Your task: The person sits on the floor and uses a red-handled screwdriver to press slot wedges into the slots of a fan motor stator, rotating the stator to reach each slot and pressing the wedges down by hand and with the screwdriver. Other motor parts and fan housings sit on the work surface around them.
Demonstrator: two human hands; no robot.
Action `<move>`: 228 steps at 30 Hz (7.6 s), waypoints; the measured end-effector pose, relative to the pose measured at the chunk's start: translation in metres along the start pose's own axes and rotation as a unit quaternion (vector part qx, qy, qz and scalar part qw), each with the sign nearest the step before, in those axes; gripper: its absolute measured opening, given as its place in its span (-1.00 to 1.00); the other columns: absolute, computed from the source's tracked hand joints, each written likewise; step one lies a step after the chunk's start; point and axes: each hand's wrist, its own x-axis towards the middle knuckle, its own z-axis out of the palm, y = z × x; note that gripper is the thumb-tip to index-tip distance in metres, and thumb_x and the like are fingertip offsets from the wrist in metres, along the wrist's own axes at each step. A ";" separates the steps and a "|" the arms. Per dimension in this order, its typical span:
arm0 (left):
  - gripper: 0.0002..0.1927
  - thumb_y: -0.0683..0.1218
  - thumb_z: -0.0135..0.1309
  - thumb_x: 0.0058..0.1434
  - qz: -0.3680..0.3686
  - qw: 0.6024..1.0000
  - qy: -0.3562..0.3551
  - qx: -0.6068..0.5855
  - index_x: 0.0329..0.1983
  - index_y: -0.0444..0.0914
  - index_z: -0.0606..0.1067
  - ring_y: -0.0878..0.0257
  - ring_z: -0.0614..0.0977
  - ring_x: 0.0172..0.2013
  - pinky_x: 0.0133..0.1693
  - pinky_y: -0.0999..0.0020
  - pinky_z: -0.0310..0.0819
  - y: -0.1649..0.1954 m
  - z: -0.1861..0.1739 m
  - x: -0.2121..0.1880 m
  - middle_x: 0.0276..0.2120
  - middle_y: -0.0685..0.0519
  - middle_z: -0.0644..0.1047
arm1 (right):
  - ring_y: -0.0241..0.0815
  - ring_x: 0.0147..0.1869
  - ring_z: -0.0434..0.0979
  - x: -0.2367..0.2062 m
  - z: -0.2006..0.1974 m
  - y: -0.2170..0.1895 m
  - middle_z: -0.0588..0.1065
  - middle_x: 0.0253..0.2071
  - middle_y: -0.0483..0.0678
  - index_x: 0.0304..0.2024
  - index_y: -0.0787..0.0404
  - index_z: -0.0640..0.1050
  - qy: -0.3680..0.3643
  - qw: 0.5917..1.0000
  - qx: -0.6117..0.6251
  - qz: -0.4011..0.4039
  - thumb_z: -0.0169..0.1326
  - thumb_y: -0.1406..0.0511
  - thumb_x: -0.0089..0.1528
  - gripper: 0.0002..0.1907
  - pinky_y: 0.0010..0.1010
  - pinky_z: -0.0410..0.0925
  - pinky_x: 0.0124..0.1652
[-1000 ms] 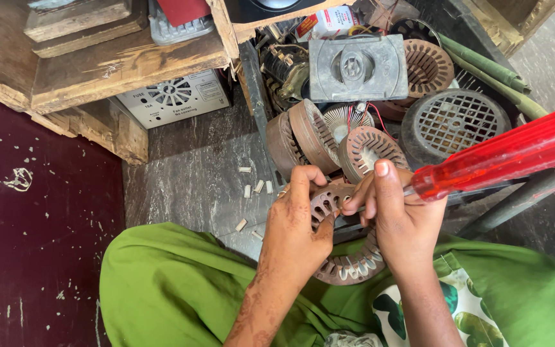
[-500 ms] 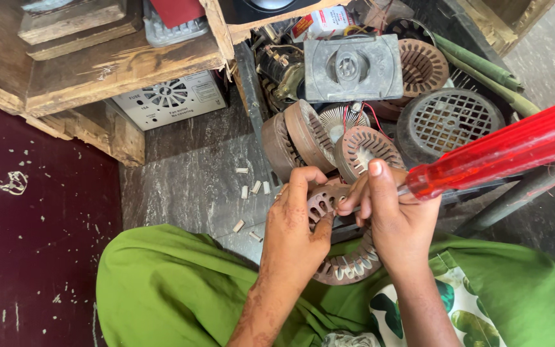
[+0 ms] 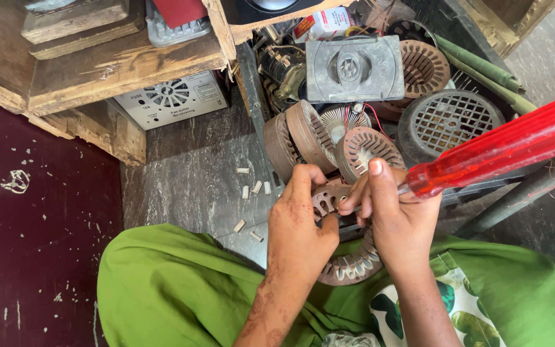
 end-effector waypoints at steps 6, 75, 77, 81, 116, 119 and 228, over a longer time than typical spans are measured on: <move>-0.49 -0.27 0.27 0.01 0.021 1.000 0.009 0.000 -0.03 -0.26 0.29 -0.13 0.66 -0.23 -0.23 0.10 0.50 -0.008 0.004 -0.002 -0.27 -0.15 0.55 | -0.32 -0.62 0.42 0.000 0.000 -0.001 0.53 -0.58 0.05 -0.64 0.25 0.34 0.006 1.000 0.020 0.010 -0.15 0.30 0.50 -0.46 -0.55 0.24 -0.60; -0.52 -0.27 0.14 0.15 0.114 0.993 -0.032 0.010 0.17 -0.21 0.45 0.02 0.63 0.05 0.35 -0.01 0.13 -0.002 -0.015 -0.015 0.00 -0.01 0.61 | -0.27 -0.59 0.44 -0.003 -0.001 -0.003 0.50 -0.58 0.08 -0.62 0.24 0.31 0.005 0.999 0.037 0.008 -0.19 0.29 0.51 -0.45 -0.53 0.26 -0.59; -0.51 -0.30 0.12 0.14 0.101 0.995 -0.019 0.009 0.16 -0.18 0.46 0.04 0.63 0.04 0.37 -0.02 0.16 -0.001 -0.011 -0.015 -0.04 0.01 0.61 | -0.25 -0.58 0.44 -0.002 -0.003 -0.003 0.49 -0.56 0.08 -0.60 0.23 0.31 0.008 0.998 0.057 0.003 -0.19 0.25 0.51 -0.46 -0.51 0.25 -0.58; -0.46 -0.36 0.09 0.03 0.091 0.996 0.000 0.017 0.12 -0.16 0.49 0.02 0.64 0.02 0.34 0.03 0.22 -0.002 -0.006 -0.015 -0.08 0.00 0.63 | -0.13 -0.54 0.43 -0.004 -0.009 -0.003 0.39 -0.58 0.07 -0.58 0.19 0.23 0.029 0.991 0.126 -0.028 -0.18 0.15 0.54 -0.43 -0.45 0.21 -0.58; -0.52 -0.35 0.11 0.05 -0.010 0.998 0.045 -0.052 0.04 -0.12 0.58 0.14 0.71 -0.07 0.47 -0.02 -0.13 0.002 0.005 -0.010 -0.14 0.06 0.71 | -0.16 -0.45 0.55 0.000 -0.002 -0.005 0.51 -0.47 0.15 -0.50 0.26 0.29 0.039 0.997 0.066 -0.023 -0.23 0.19 0.55 -0.49 -0.46 0.34 -0.52; -0.50 -0.36 0.10 0.04 -0.009 0.998 0.043 -0.049 0.05 -0.13 0.57 0.14 0.70 -0.05 0.46 -0.02 -0.15 0.003 0.005 -0.009 -0.12 0.06 0.70 | -0.18 -0.48 0.53 0.001 0.000 -0.007 0.50 -0.50 0.13 -0.52 0.24 0.28 0.038 0.998 0.054 -0.024 -0.21 0.18 0.54 -0.48 -0.49 0.29 -0.56; -0.48 -0.41 0.09 -0.06 -0.010 0.999 0.022 -0.034 -0.06 -0.09 0.57 0.17 0.70 -0.06 0.42 -0.03 -0.08 0.005 -0.001 -0.008 -0.17 0.09 0.69 | -0.16 -0.48 0.37 -0.002 -0.001 0.001 0.40 -0.51 0.12 -0.52 0.27 0.27 0.033 0.994 0.088 -0.060 -0.25 0.10 0.57 -0.40 -0.46 0.26 -0.50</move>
